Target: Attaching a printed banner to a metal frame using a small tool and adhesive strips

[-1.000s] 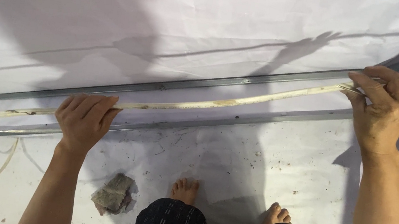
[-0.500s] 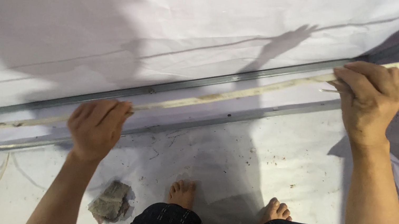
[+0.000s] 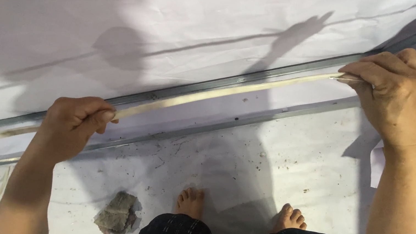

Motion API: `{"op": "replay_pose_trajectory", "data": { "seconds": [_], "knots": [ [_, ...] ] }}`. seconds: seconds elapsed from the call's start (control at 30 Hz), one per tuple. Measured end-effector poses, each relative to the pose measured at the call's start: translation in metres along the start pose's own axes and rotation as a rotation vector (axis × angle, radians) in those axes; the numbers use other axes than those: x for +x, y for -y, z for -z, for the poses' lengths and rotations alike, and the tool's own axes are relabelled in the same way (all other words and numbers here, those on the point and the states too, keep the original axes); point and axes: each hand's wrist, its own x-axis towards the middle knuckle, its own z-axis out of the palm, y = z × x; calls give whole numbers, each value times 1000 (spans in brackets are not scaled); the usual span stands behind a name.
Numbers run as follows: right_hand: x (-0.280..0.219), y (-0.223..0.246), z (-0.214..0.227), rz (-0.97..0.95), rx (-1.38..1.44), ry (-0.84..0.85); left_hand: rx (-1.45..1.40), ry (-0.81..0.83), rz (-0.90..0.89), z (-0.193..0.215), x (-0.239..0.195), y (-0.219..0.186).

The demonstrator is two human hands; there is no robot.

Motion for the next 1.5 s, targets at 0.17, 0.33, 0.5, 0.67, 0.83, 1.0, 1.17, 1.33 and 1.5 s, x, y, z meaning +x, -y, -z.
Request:
{"op": "replay_pose_trajectory", "data": {
  "seconds": [0.17,0.33,0.5,0.67,0.83,1.0,1.17,1.33,1.5],
  "knots": [
    [0,2,-2,-8,28,-7,7,6,38,-3,6,2],
    [11,10,-12,-48,198,-27,182,-87,-101,-16,18,8],
    [9,21,-3,-151,406,-106,517,-57,-24,-47,23,43],
    [-12,1,-3,-555,675,-276,505,56,12,-100,56,-6],
    [-47,-33,3,-739,669,-378,322,-50,-288,-161,102,-96],
    [-77,-83,21,-991,753,-714,500,-200,-392,-187,136,-144],
    [-114,-175,16,-1075,826,-873,548,-163,-341,-190,136,-131],
    [-104,-195,11,-1022,807,-663,588,-216,-293,-185,124,-118],
    [-32,-214,30,-501,-87,-352,546,-209,-261,-150,88,-113]
  ]
}}
